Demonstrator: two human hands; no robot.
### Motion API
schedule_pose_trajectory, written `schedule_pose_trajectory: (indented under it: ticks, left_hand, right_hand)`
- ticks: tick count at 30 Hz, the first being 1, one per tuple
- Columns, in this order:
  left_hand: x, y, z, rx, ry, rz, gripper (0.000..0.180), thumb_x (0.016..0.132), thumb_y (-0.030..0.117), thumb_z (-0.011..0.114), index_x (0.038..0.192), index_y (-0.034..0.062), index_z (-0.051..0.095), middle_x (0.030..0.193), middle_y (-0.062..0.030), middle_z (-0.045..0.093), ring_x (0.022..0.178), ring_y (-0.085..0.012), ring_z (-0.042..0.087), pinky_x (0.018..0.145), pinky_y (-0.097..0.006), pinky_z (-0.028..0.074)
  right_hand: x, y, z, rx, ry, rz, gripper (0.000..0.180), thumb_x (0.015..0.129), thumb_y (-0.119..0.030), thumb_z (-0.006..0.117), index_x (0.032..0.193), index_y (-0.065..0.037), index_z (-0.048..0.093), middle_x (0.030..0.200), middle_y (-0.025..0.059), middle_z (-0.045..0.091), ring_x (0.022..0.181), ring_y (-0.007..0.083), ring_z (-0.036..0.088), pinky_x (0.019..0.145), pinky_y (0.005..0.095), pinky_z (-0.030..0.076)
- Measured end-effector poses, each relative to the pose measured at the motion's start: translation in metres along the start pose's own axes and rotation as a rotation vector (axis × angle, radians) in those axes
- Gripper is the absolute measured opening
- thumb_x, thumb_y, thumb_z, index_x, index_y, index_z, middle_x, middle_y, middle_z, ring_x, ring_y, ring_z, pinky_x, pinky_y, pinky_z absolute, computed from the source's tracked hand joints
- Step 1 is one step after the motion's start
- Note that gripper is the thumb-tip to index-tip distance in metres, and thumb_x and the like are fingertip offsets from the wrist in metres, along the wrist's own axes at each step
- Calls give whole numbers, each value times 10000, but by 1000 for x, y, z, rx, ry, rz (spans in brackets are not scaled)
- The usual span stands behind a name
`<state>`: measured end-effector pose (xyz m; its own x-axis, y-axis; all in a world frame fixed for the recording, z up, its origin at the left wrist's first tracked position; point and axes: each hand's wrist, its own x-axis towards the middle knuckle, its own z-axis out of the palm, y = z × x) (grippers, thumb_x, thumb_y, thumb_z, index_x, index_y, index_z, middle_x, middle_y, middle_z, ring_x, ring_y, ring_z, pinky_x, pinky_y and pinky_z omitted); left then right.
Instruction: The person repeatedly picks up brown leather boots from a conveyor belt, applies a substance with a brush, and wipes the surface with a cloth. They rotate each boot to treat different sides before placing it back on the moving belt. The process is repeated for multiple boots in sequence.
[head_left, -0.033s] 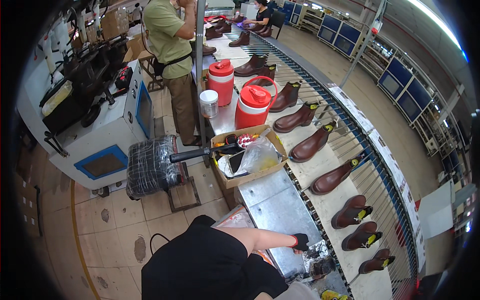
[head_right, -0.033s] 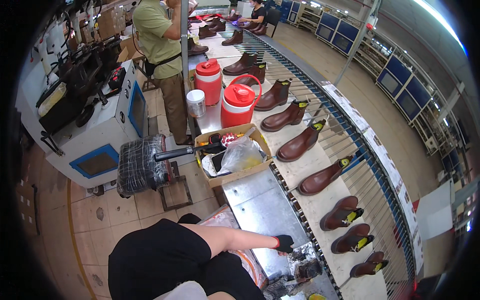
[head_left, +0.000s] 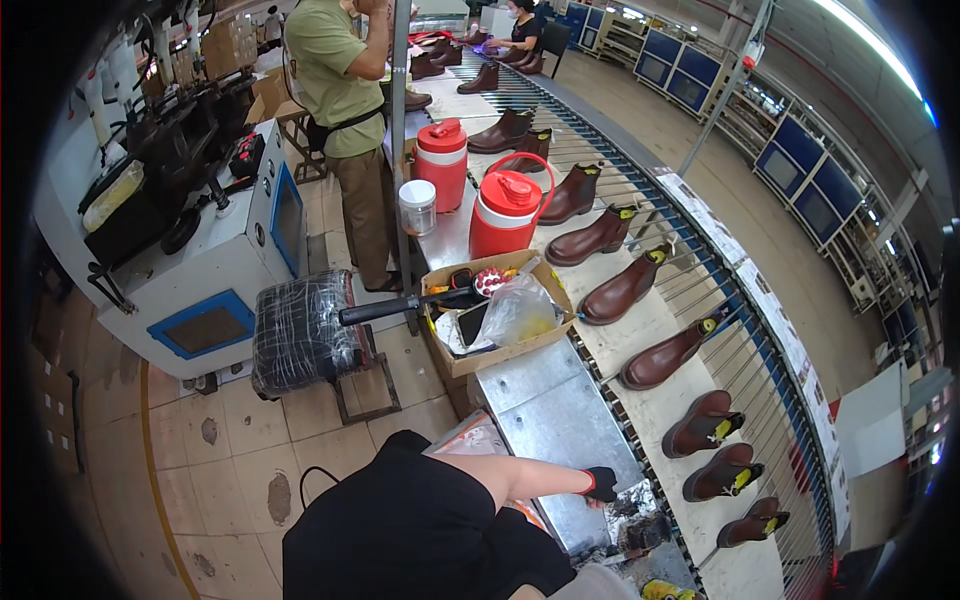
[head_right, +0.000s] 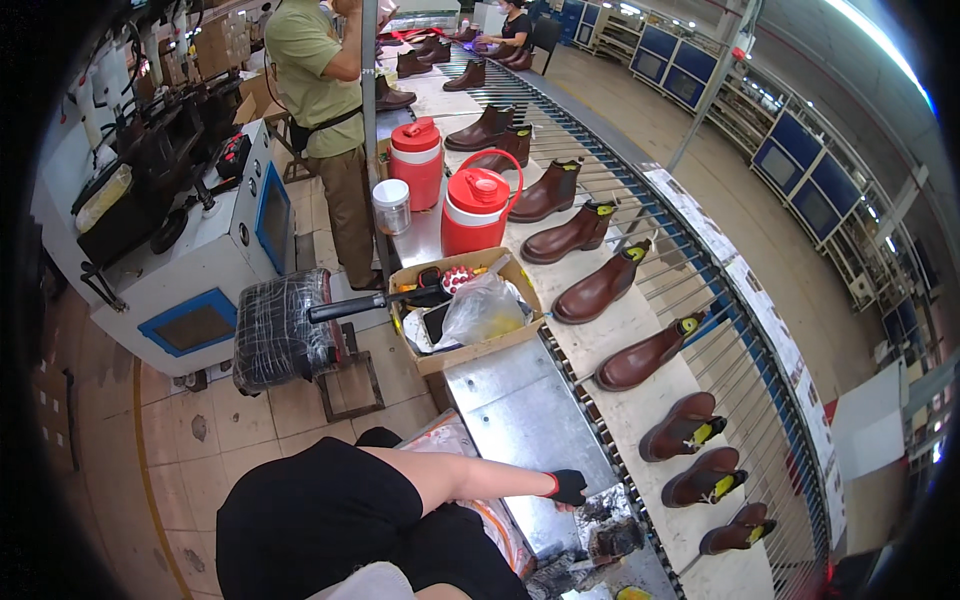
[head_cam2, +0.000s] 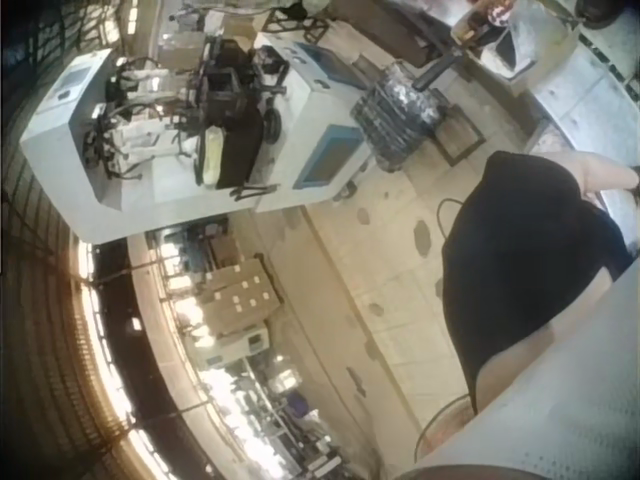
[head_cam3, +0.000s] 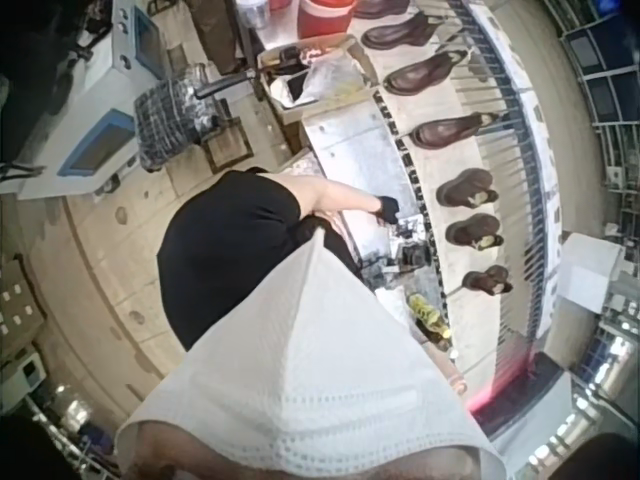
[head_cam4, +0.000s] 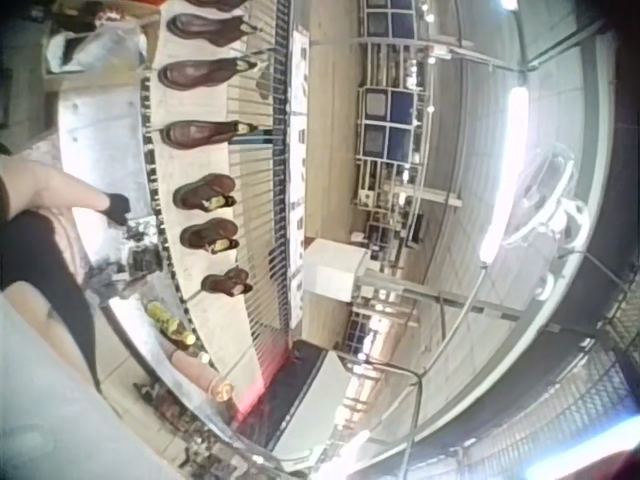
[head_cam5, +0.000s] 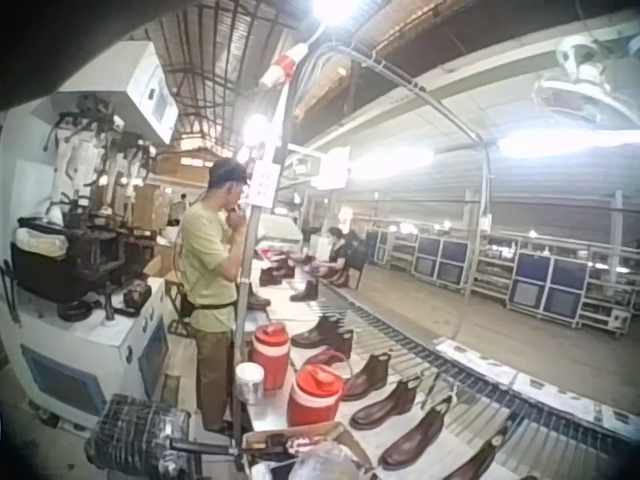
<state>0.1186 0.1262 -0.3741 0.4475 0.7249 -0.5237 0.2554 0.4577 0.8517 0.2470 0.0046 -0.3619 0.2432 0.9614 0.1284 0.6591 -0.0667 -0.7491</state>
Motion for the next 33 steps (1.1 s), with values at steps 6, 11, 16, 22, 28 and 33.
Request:
schedule_pose_trajectory:
  ticks: [6,11,16,22,28,33]
  left_hand:
    - [2,-10,2,-76,-20,-9,240,794,144,473,765,-27,639,718,-113,669,553,-184,647,493,-303,533]
    - [0,-15,-1,-68,-54,24,279,812,153,451,764,-28,658,742,-112,679,597,-183,664,525,-299,546]
    - [5,-19,0,-49,-51,58,209,786,108,462,725,-4,628,706,-113,669,527,-191,642,478,-294,529]
    - [11,-23,0,-99,-81,71,205,776,78,449,677,0,610,647,-111,648,522,-209,646,443,-297,511]
    - [-4,-14,-1,-52,-36,53,187,776,95,464,701,-5,603,659,-115,652,518,-210,648,438,-300,516]
    - [-8,-7,5,-57,-45,62,243,799,150,477,691,-16,618,646,-118,651,512,-197,639,452,-292,512]
  right_hand:
    - [-3,-3,2,17,-32,19,293,823,-215,565,1020,1,541,810,118,588,629,241,542,543,346,431]
    - [-8,-5,2,35,-53,45,272,821,-207,561,1002,-5,548,791,109,589,604,230,543,518,336,431]
    - [-11,-9,3,60,-84,82,250,818,-199,558,984,-12,555,771,99,591,578,219,544,493,327,431]
    - [-15,-12,3,108,-137,138,225,814,-189,554,962,-20,564,748,87,592,548,207,545,463,316,430]
    - [-20,-12,0,183,-207,241,200,811,-179,550,941,-27,572,725,76,594,518,194,547,433,305,430]
    - [-31,-8,-6,285,-230,404,181,808,-170,547,923,-34,579,705,66,595,493,183,548,408,296,429]
